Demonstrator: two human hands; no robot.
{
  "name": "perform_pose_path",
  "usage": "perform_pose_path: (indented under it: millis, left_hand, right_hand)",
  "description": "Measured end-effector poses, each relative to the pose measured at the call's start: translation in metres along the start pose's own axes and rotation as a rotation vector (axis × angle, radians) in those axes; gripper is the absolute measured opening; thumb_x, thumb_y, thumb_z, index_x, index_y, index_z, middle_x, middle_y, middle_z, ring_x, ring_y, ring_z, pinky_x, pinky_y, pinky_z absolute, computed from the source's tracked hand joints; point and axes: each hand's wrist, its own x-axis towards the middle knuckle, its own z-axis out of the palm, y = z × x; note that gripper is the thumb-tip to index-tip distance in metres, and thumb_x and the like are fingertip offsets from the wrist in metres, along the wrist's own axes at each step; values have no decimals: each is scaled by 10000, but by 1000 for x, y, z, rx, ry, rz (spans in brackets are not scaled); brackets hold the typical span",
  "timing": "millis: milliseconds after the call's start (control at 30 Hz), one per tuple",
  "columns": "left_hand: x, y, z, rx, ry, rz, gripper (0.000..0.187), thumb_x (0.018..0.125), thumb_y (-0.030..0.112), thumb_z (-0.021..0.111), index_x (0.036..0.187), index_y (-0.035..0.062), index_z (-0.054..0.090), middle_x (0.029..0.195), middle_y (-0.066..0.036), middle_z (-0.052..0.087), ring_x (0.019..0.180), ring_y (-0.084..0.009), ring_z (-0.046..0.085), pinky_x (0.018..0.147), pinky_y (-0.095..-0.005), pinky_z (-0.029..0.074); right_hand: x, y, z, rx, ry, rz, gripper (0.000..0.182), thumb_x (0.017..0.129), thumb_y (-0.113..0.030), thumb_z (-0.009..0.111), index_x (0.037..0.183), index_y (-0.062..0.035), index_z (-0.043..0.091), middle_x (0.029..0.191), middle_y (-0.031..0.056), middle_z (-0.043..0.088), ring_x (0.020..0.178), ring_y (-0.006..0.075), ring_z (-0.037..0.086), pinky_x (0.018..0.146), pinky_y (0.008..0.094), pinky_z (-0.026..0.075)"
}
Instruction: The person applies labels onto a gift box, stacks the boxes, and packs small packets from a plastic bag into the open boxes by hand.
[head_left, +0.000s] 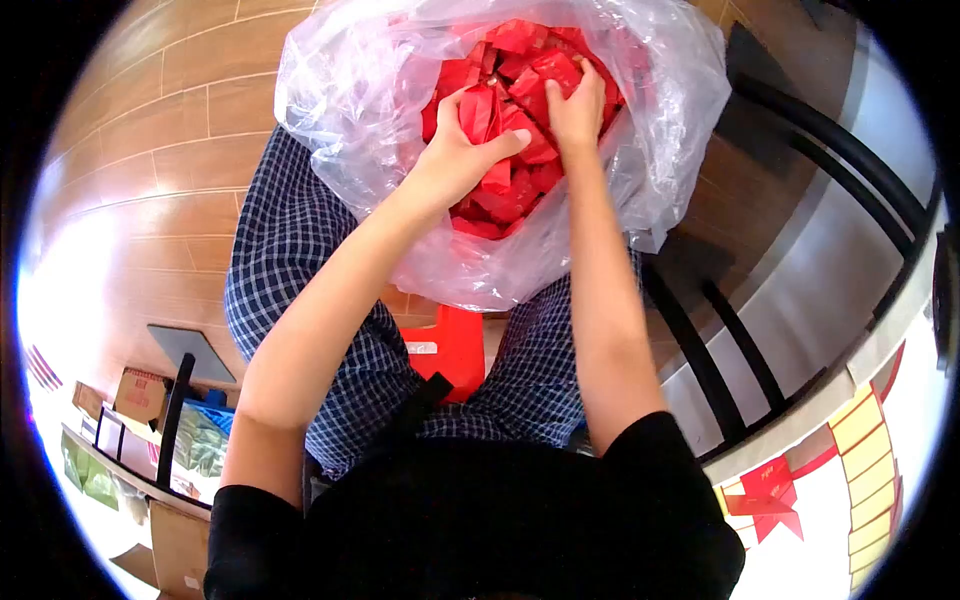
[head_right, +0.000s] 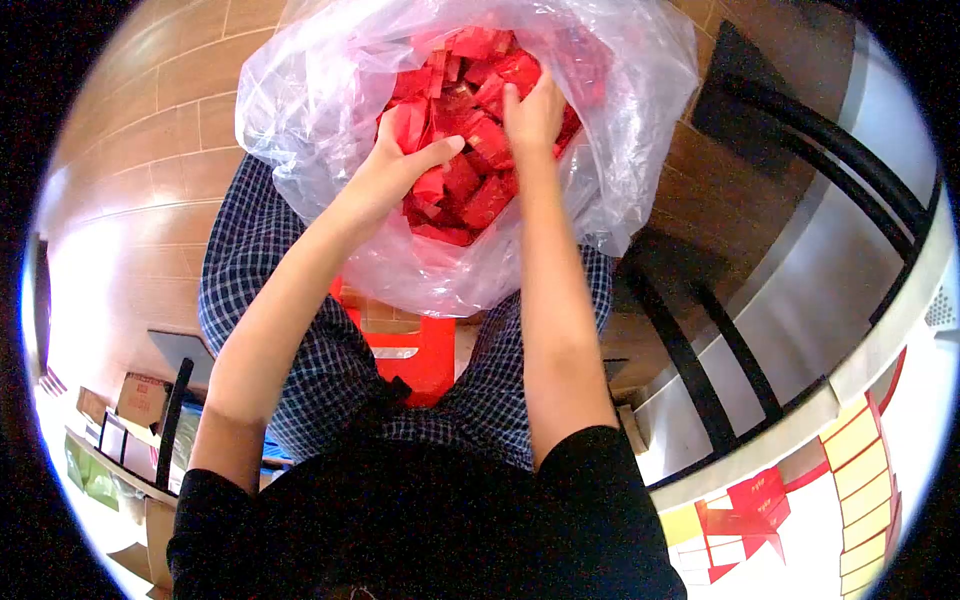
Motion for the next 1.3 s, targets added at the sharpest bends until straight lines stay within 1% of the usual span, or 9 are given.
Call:
perform_pose_path:
  millis: [100,267,433,467,567,633,833,1033,1300]
  left_hand:
    - [3,5,-2,39,61,-6,975,740,325,791,1412,-7,170,1300,-182,481,1189,-231,491,1001,-329,400]
    - [10,4,-4,3,189,-43,970,744,312,790,1404,-23,163,1301,-185,473,1181,-238,499,1000,-330,405]
    - [0,14,0,-108,186,-11,999,744,274,799,1402,-37,114,1281,-185,483,1155,-236,515,998,-337,413]
    - [1,11,-1,-135,187,9,1009,737,290,804,1402,-37,120,1277,-183,486,1156,-235,513,996,-340,415]
    - [5,5,-2,-123,178,43,1020,722,323,816,1403,-31,143,1272,-181,490,1158,-235,511,994,-345,416]
    - [6,5,0,-80,170,55,1022,714,340,821,1402,-26,160,1272,-182,491,1160,-237,510,993,-346,417]
    - [7,0,-2,149,136,155,967,725,360,801,1397,-5,209,1251,-197,515,1160,-262,522,986,-350,422]
    - [9,3,-2,25,320,126,951,744,391,768,1379,-29,198,1243,-230,518,1133,-276,548,962,-328,437]
    - [10,9,-3,-83,353,66,938,750,395,763,1374,-31,208,1240,-206,521,1113,-257,550,933,-327,454]
  right_hand:
    - [25,42,24,-411,-115,42,700,771,-295,730,1347,-40,423,1269,183,548,1118,364,525,962,445,426]
    - [13,25,18,-362,-296,22,318,870,-288,610,1067,-39,605,1106,152,633,1082,350,563,898,488,437]
    - [-33,-14,-30,1250,-394,581,314,957,-287,464,1051,-9,574,936,95,637,870,255,611,744,392,479]
    - [-44,-17,-36,1244,-392,576,314,957,-287,464,1051,-9,574,936,95,637,870,255,611,744,392,479]
    - [-68,-27,-49,2082,-908,475,209,946,-286,483,939,-87,549,847,28,547,732,176,472,733,309,398]
    - [-83,-56,-69,1742,-688,864,249,953,-286,463,972,-58,560,749,15,519,696,171,497,675,300,415]
    - [-80,-50,-65,1123,-928,481,217,950,-200,429,968,-44,579,801,43,573,717,151,536,702,278,438]
    - [-28,26,20,9,-137,-17,540,769,-141,650,1265,-12,480,1197,204,549,1092,359,548,907,422,468]
    - [-8,-13,38,-546,-574,-106,892,707,-327,794,1412,-86,303,1232,190,489,1116,324,545,905,431,484]
